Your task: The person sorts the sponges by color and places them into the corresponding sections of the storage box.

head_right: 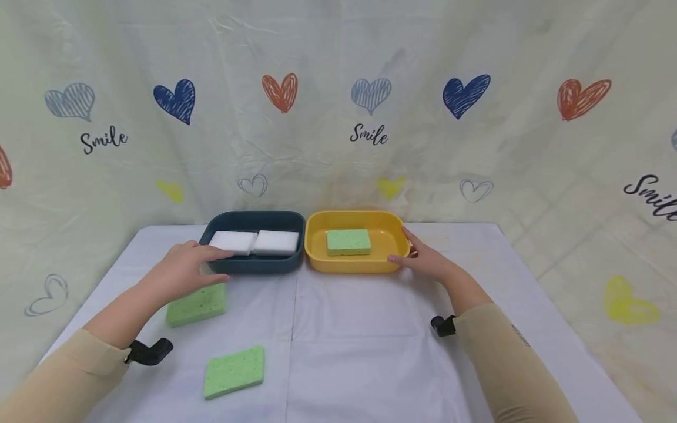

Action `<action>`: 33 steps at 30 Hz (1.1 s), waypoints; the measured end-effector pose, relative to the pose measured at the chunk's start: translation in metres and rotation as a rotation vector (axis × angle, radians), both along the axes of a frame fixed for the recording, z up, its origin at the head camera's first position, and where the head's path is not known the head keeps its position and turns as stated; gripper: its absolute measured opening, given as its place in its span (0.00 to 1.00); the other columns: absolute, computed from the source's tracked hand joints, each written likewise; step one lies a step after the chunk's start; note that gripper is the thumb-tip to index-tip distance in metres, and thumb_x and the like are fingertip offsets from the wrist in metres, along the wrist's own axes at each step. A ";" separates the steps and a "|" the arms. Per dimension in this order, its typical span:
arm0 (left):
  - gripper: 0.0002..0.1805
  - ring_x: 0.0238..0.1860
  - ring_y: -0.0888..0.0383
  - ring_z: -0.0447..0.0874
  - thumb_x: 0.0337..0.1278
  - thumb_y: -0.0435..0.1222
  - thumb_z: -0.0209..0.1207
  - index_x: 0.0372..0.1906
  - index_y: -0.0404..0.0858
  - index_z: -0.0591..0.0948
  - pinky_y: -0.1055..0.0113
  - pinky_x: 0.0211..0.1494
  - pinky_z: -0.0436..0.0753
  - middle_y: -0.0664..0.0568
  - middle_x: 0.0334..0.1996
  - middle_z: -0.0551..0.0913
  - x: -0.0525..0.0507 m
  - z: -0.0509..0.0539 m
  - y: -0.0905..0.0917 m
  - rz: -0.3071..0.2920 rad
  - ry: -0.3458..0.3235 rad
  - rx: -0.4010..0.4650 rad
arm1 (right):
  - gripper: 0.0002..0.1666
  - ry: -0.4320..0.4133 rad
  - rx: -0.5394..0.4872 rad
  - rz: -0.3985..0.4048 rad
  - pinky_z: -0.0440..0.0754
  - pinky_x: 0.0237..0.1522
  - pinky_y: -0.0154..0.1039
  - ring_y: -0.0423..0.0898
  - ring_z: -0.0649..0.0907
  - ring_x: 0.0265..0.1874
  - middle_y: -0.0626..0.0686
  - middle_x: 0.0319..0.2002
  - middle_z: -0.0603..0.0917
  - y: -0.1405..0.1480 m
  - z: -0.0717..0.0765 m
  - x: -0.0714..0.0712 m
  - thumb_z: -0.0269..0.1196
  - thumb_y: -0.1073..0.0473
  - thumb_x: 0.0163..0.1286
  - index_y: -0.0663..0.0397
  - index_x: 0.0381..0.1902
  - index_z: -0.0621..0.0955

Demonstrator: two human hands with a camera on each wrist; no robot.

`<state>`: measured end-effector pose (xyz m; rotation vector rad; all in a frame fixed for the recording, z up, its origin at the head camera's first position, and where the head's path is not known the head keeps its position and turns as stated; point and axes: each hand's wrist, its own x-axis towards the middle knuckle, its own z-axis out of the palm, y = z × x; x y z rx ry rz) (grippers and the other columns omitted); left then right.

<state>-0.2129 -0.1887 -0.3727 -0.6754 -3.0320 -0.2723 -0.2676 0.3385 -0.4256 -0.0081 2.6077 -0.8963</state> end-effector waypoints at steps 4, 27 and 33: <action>0.30 0.49 0.48 0.75 0.54 0.55 0.68 0.61 0.49 0.82 0.46 0.53 0.70 0.53 0.56 0.84 0.013 -0.007 -0.021 0.008 0.008 0.028 | 0.65 0.003 -0.004 -0.001 0.62 0.65 0.70 0.64 0.67 0.63 0.68 0.70 0.61 -0.001 0.000 0.000 0.61 0.25 0.61 0.31 0.79 0.33; 0.35 0.54 0.37 0.77 0.47 0.57 0.71 0.60 0.45 0.82 0.39 0.50 0.74 0.44 0.57 0.81 0.041 -0.055 -0.095 0.084 -0.097 -0.022 | 0.63 0.019 -0.027 0.011 0.61 0.66 0.70 0.64 0.67 0.63 0.69 0.69 0.62 -0.004 0.004 0.006 0.60 0.28 0.64 0.34 0.80 0.33; 0.39 0.59 0.35 0.74 0.44 0.58 0.72 0.63 0.45 0.80 0.36 0.54 0.73 0.43 0.60 0.80 0.040 -0.062 -0.103 0.080 -0.162 0.011 | 0.63 0.016 -0.027 0.009 0.61 0.66 0.70 0.64 0.67 0.64 0.69 0.70 0.62 -0.003 0.003 0.006 0.60 0.28 0.65 0.34 0.80 0.34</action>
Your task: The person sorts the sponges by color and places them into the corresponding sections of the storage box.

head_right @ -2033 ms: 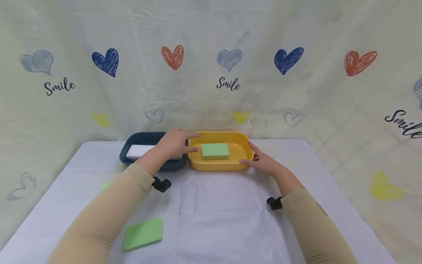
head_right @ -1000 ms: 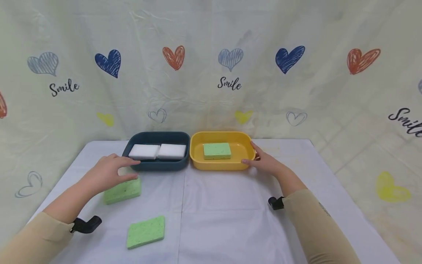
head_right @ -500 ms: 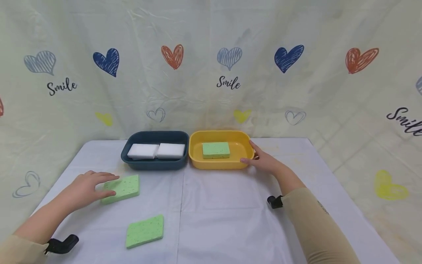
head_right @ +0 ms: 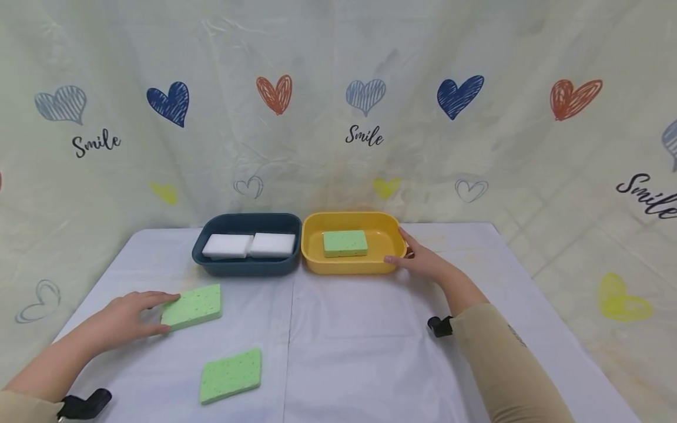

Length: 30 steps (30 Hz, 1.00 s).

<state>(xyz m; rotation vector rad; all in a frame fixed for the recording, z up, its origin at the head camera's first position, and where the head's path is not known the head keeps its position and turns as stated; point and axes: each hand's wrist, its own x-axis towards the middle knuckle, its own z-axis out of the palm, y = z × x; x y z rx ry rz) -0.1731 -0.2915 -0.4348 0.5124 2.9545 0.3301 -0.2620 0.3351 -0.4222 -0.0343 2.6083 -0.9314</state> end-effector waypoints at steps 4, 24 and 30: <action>0.40 0.58 0.37 0.75 0.42 0.57 0.73 0.64 0.45 0.79 0.38 0.54 0.74 0.45 0.60 0.80 0.001 -0.001 -0.002 -0.024 -0.001 0.022 | 0.63 -0.001 0.001 0.000 0.61 0.66 0.70 0.64 0.67 0.63 0.69 0.70 0.62 0.001 -0.001 -0.001 0.60 0.28 0.64 0.33 0.80 0.34; 0.35 0.60 0.36 0.73 0.49 0.50 0.73 0.65 0.47 0.79 0.36 0.57 0.72 0.44 0.62 0.79 0.003 0.022 0.009 -0.028 0.078 0.119 | 0.64 0.000 0.012 -0.002 0.62 0.66 0.70 0.64 0.68 0.63 0.68 0.69 0.64 0.000 -0.002 -0.002 0.60 0.27 0.64 0.34 0.80 0.33; 0.35 0.58 0.40 0.74 0.51 0.51 0.71 0.66 0.46 0.78 0.40 0.55 0.73 0.45 0.62 0.79 -0.002 0.032 0.017 -0.042 0.127 0.154 | 0.64 0.000 0.012 -0.004 0.61 0.65 0.70 0.64 0.68 0.63 0.68 0.69 0.64 0.001 -0.002 -0.002 0.60 0.27 0.63 0.33 0.80 0.33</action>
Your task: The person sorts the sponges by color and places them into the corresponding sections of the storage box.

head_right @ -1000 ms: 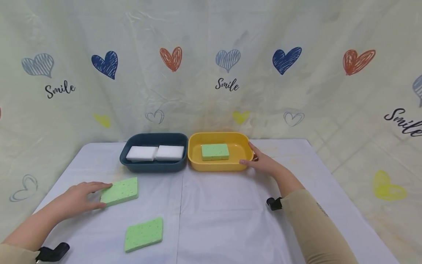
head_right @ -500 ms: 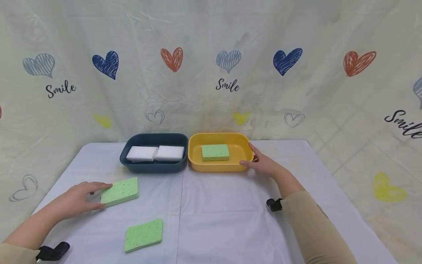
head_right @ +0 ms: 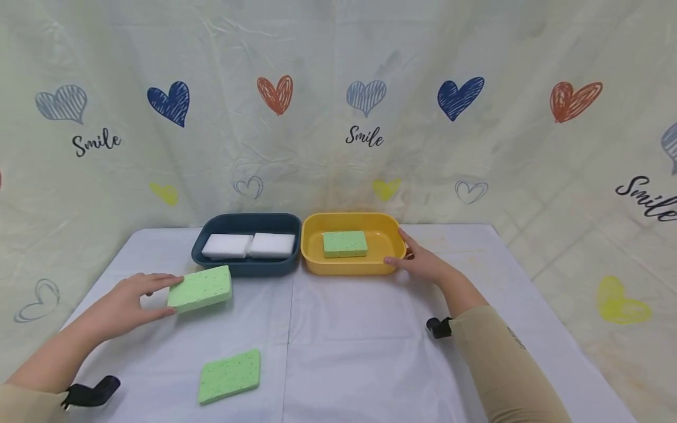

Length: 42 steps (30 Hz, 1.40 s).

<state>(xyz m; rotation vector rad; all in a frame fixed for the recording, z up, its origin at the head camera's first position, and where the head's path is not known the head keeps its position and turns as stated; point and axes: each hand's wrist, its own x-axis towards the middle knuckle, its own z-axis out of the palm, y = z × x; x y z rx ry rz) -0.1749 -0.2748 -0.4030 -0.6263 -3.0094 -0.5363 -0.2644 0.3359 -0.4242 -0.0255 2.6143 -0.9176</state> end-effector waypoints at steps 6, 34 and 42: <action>0.34 0.62 0.37 0.71 0.53 0.51 0.70 0.66 0.47 0.78 0.37 0.61 0.67 0.45 0.63 0.78 -0.010 0.010 0.018 -0.031 0.008 0.026 | 0.64 0.012 0.000 0.006 0.61 0.66 0.70 0.64 0.68 0.63 0.68 0.68 0.64 0.001 0.001 0.000 0.60 0.28 0.64 0.35 0.80 0.33; 0.35 0.67 0.44 0.66 0.55 0.53 0.69 0.69 0.52 0.75 0.40 0.66 0.67 0.50 0.67 0.74 -0.065 0.033 0.109 -0.147 -0.021 0.069 | 0.61 0.034 -0.022 0.029 0.59 0.68 0.67 0.63 0.69 0.63 0.69 0.66 0.68 -0.001 0.005 0.004 0.61 0.32 0.67 0.40 0.81 0.36; 0.34 0.63 0.50 0.69 0.56 0.54 0.68 0.68 0.55 0.75 0.48 0.60 0.73 0.56 0.66 0.75 -0.087 0.033 0.146 -0.168 -0.034 0.074 | 0.61 0.018 -0.013 0.023 0.59 0.67 0.69 0.63 0.68 0.63 0.68 0.67 0.66 0.000 0.003 0.001 0.60 0.31 0.66 0.37 0.80 0.35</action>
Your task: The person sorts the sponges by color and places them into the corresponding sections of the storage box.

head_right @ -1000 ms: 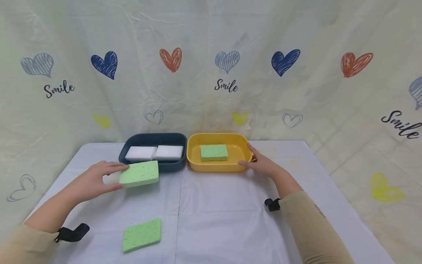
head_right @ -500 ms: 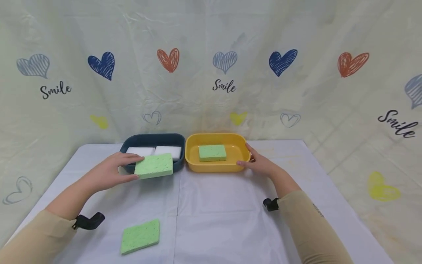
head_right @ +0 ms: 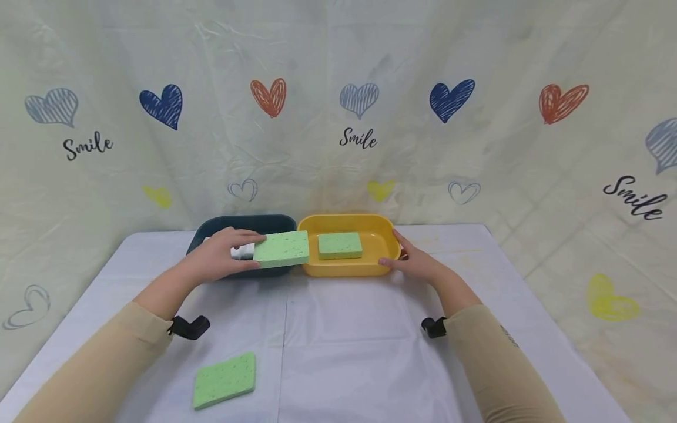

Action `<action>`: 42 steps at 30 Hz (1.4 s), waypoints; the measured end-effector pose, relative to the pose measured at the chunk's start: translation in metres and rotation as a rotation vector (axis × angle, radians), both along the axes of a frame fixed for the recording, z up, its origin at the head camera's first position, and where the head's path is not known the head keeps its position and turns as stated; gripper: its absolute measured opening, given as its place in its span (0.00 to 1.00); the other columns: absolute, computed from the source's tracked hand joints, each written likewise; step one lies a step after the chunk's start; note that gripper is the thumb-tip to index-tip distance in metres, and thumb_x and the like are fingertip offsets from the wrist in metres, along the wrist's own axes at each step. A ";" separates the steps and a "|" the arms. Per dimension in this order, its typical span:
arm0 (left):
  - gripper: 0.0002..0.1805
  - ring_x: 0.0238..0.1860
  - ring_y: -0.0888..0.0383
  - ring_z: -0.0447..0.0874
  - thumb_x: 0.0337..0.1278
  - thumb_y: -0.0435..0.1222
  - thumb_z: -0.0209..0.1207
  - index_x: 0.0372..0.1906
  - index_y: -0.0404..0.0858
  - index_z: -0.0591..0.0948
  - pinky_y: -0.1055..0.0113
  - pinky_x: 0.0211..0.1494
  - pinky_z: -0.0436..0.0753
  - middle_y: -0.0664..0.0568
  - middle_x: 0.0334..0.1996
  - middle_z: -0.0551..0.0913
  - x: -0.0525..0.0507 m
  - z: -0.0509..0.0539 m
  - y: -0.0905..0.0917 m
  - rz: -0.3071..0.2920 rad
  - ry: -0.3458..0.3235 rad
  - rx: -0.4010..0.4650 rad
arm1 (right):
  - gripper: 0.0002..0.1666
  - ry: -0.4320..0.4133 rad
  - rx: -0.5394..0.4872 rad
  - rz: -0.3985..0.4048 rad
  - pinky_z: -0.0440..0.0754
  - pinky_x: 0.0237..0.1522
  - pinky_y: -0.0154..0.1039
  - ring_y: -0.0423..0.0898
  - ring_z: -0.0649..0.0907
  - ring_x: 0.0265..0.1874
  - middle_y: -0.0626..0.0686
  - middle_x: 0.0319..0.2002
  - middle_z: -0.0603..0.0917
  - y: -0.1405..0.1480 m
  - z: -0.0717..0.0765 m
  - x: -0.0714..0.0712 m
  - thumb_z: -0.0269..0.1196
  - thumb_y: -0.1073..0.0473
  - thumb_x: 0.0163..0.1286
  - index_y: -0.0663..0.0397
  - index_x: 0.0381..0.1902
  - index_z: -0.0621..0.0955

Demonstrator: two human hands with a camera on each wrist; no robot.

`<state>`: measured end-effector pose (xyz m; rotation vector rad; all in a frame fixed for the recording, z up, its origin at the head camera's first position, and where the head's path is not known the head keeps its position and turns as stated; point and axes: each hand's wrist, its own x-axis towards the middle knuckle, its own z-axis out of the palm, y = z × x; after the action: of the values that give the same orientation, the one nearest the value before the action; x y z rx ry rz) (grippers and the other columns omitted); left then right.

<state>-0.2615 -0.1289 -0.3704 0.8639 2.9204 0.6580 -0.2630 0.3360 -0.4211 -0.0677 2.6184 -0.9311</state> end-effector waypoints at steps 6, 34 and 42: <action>0.35 0.65 0.51 0.67 0.56 0.56 0.67 0.69 0.57 0.74 0.49 0.64 0.72 0.57 0.67 0.74 -0.018 0.000 0.038 0.004 -0.043 -0.003 | 0.61 0.005 -0.007 0.001 0.59 0.68 0.68 0.63 0.68 0.64 0.68 0.67 0.67 0.000 0.000 0.001 0.61 0.32 0.67 0.37 0.80 0.36; 0.33 0.70 0.54 0.67 0.57 0.54 0.67 0.68 0.59 0.75 0.53 0.74 0.59 0.60 0.66 0.76 -0.070 -0.016 0.179 -0.015 -0.117 -0.085 | 0.61 0.029 -0.035 -0.005 0.62 0.68 0.64 0.61 0.70 0.63 0.67 0.67 0.68 0.001 -0.001 0.002 0.61 0.31 0.66 0.35 0.81 0.37; 0.33 0.69 0.51 0.68 0.58 0.54 0.66 0.69 0.58 0.74 0.52 0.72 0.62 0.58 0.67 0.74 -0.069 -0.011 0.201 0.020 -0.158 -0.151 | 0.59 0.018 -0.043 -0.018 0.61 0.68 0.65 0.62 0.69 0.65 0.67 0.68 0.68 0.002 -0.002 0.004 0.61 0.33 0.67 0.36 0.81 0.38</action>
<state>-0.3309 0.0716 -0.3816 0.7323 2.7970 0.4753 -0.2595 0.3379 -0.4230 -0.0639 2.6196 -0.9967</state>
